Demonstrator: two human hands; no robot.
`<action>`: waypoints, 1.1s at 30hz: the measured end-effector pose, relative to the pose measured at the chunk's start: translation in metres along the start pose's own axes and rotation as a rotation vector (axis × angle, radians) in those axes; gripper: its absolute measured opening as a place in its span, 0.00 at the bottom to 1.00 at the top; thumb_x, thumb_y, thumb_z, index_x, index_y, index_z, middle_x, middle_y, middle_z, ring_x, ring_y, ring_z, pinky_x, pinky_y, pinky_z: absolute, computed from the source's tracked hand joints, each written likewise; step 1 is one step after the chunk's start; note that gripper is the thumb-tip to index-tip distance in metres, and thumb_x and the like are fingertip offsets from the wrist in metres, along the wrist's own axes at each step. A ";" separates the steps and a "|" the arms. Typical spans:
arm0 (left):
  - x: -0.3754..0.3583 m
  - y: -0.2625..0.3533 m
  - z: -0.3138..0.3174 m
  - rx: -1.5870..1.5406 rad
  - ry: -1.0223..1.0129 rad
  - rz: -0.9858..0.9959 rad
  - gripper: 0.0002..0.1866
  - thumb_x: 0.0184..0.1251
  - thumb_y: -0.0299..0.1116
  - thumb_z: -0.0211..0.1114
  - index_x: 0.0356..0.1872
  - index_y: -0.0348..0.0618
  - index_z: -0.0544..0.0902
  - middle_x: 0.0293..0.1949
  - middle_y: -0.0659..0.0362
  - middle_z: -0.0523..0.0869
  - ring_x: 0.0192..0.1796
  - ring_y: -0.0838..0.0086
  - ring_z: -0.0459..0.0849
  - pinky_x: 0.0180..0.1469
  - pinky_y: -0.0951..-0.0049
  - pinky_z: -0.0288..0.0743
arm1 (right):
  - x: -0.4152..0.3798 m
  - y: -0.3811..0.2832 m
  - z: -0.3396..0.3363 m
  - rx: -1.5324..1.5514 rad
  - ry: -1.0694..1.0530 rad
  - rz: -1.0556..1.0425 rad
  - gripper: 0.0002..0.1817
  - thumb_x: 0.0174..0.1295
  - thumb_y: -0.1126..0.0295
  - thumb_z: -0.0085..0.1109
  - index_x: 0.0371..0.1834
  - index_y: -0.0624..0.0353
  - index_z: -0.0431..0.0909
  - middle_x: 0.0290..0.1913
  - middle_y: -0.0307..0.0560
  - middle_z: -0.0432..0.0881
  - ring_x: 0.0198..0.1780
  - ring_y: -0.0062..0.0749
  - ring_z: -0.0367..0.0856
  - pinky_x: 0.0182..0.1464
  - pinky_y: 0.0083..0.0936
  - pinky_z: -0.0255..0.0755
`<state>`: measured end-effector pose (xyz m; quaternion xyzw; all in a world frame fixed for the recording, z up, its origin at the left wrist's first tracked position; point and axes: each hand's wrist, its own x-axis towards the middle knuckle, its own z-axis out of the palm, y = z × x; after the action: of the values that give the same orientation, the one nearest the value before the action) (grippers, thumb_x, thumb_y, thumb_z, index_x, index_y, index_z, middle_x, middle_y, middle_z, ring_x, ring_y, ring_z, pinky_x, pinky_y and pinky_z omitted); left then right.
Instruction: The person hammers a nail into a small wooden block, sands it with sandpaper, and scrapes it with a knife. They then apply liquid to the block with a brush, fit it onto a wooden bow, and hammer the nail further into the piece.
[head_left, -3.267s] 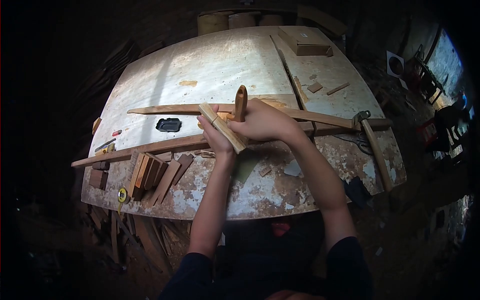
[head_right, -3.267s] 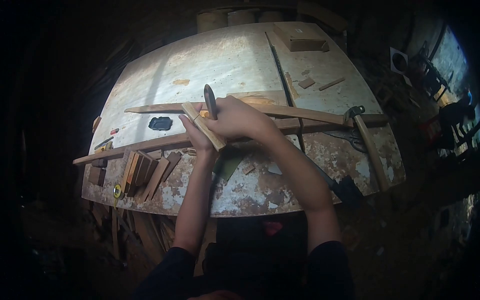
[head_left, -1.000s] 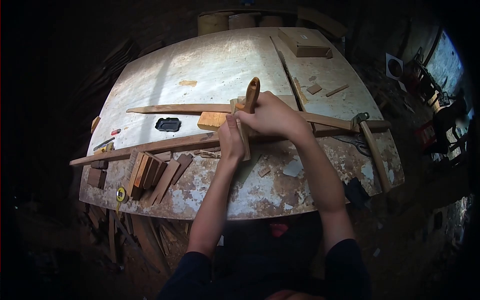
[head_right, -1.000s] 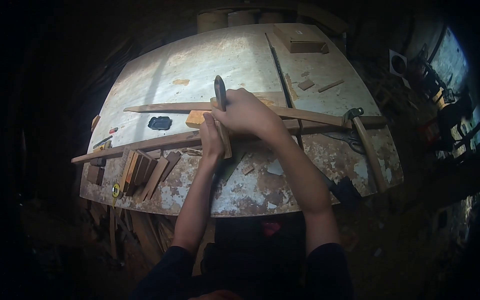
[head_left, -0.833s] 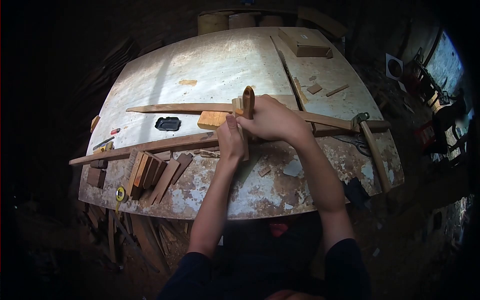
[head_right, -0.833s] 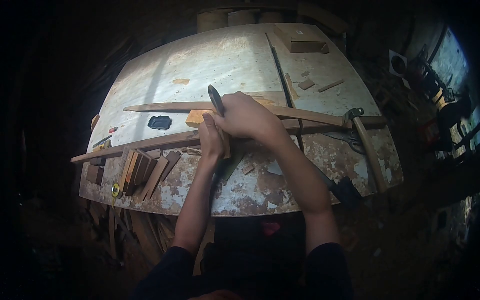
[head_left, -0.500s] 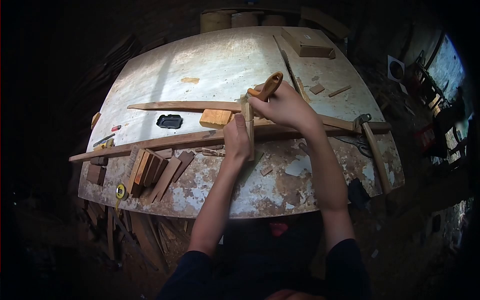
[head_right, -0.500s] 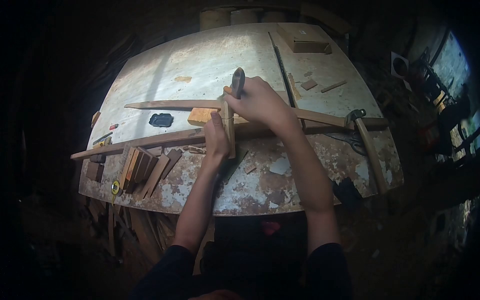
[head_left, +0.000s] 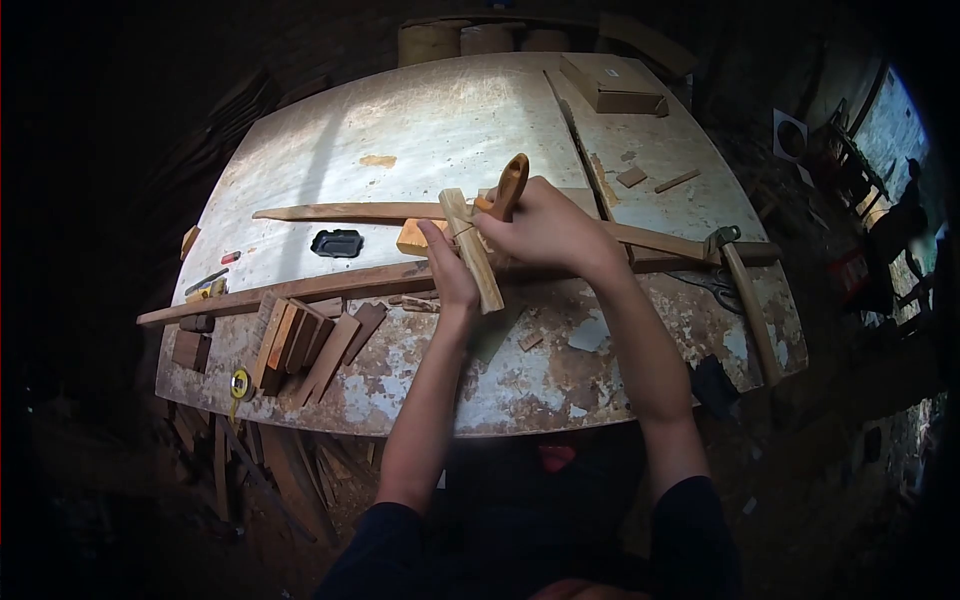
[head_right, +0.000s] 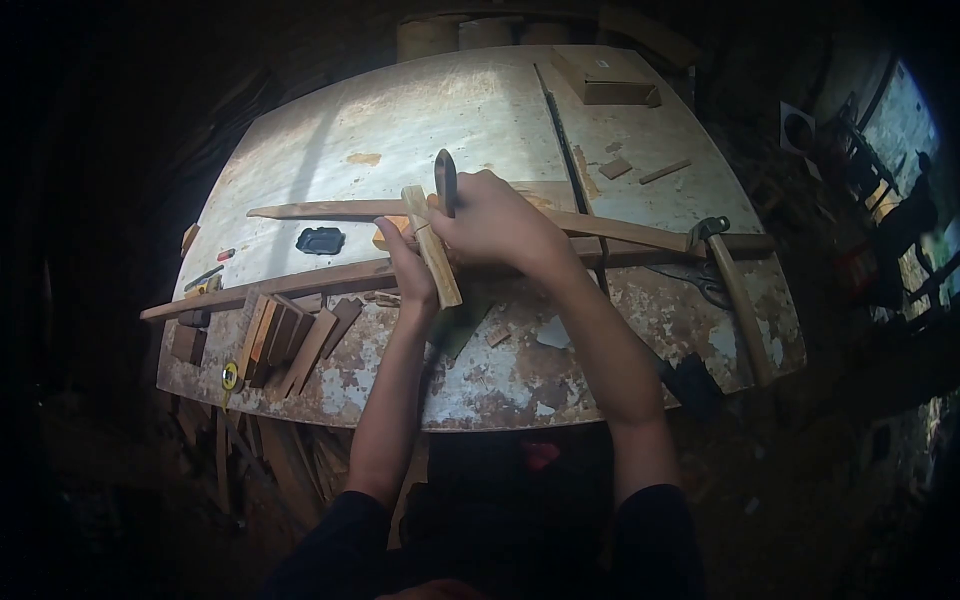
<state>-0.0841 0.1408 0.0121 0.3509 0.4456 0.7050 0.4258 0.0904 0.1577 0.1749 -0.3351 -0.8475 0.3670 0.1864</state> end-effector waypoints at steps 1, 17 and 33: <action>0.005 -0.001 0.002 -0.027 0.093 0.074 0.52 0.89 0.74 0.28 0.63 0.32 0.86 0.50 0.53 0.89 0.49 0.70 0.87 0.53 0.69 0.82 | 0.000 -0.001 0.002 -0.051 -0.054 -0.047 0.18 0.71 0.58 0.68 0.46 0.66 0.90 0.33 0.51 0.90 0.34 0.33 0.90 0.41 0.32 0.83; -0.011 0.023 0.019 -0.071 0.005 0.037 0.42 0.93 0.66 0.41 0.67 0.29 0.82 0.49 0.54 0.90 0.50 0.73 0.89 0.56 0.72 0.83 | 0.013 0.015 0.007 -0.085 -0.029 -0.120 0.23 0.73 0.54 0.68 0.58 0.63 0.91 0.42 0.52 0.94 0.44 0.39 0.92 0.54 0.36 0.85; -0.009 0.046 0.011 -0.430 -0.056 -0.252 0.40 0.90 0.69 0.43 0.63 0.36 0.78 0.52 0.48 0.88 0.47 0.62 0.95 0.50 0.62 0.95 | -0.010 0.003 -0.020 0.026 -0.139 -0.126 0.25 0.73 0.52 0.74 0.62 0.61 0.90 0.50 0.49 0.94 0.50 0.31 0.91 0.54 0.29 0.83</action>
<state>-0.0840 0.1252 0.0575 0.2134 0.3134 0.7151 0.5873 0.1099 0.1616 0.1849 -0.2526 -0.8729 0.3879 0.1541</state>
